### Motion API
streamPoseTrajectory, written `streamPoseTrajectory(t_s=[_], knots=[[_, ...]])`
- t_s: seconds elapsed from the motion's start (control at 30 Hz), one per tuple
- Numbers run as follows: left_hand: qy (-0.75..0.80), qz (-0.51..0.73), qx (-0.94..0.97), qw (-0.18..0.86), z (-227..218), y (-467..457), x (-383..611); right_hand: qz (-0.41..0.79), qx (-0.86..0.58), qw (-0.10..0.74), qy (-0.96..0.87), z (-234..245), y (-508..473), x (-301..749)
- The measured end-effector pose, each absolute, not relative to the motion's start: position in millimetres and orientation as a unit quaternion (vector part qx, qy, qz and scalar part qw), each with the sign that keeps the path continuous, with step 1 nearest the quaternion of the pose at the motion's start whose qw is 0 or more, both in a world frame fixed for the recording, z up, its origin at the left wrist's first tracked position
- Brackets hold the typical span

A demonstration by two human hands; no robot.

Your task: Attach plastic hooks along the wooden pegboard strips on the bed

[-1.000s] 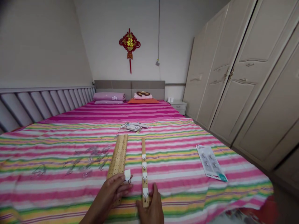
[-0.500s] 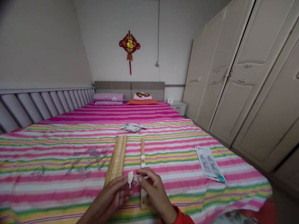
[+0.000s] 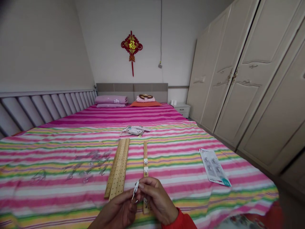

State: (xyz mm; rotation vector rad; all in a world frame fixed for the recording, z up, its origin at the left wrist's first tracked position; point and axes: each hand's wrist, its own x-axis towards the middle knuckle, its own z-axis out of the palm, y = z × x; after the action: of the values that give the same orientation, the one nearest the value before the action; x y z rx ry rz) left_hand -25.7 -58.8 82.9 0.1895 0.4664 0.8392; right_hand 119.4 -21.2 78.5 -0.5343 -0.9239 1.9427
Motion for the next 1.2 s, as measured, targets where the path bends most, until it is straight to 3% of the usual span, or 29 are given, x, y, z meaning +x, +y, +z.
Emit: streamPoseTrajectory(t_s=[0.4, 0.67, 1.0, 1.2], knots=[[0.360, 0.399, 0.172, 0.826, 73, -48, -10, 0.784, -0.253, 0.413, -0.388, 71, -3, 126], [0.516, 0.520, 0.363, 0.577, 62, -17, -26, 0.719, -0.318, 0.453, -0.421, 54, 23, 136], [0.528, 0.525, 0.464, 0.479, 67, 31, -28, 0.654, -0.395, 0.441, -0.470, 54, 67, 126], [0.575, 0.484, 0.409, 0.517, 72, 84, -29, 0.618, -0.444, 0.469, -0.449, 52, 114, 117]])
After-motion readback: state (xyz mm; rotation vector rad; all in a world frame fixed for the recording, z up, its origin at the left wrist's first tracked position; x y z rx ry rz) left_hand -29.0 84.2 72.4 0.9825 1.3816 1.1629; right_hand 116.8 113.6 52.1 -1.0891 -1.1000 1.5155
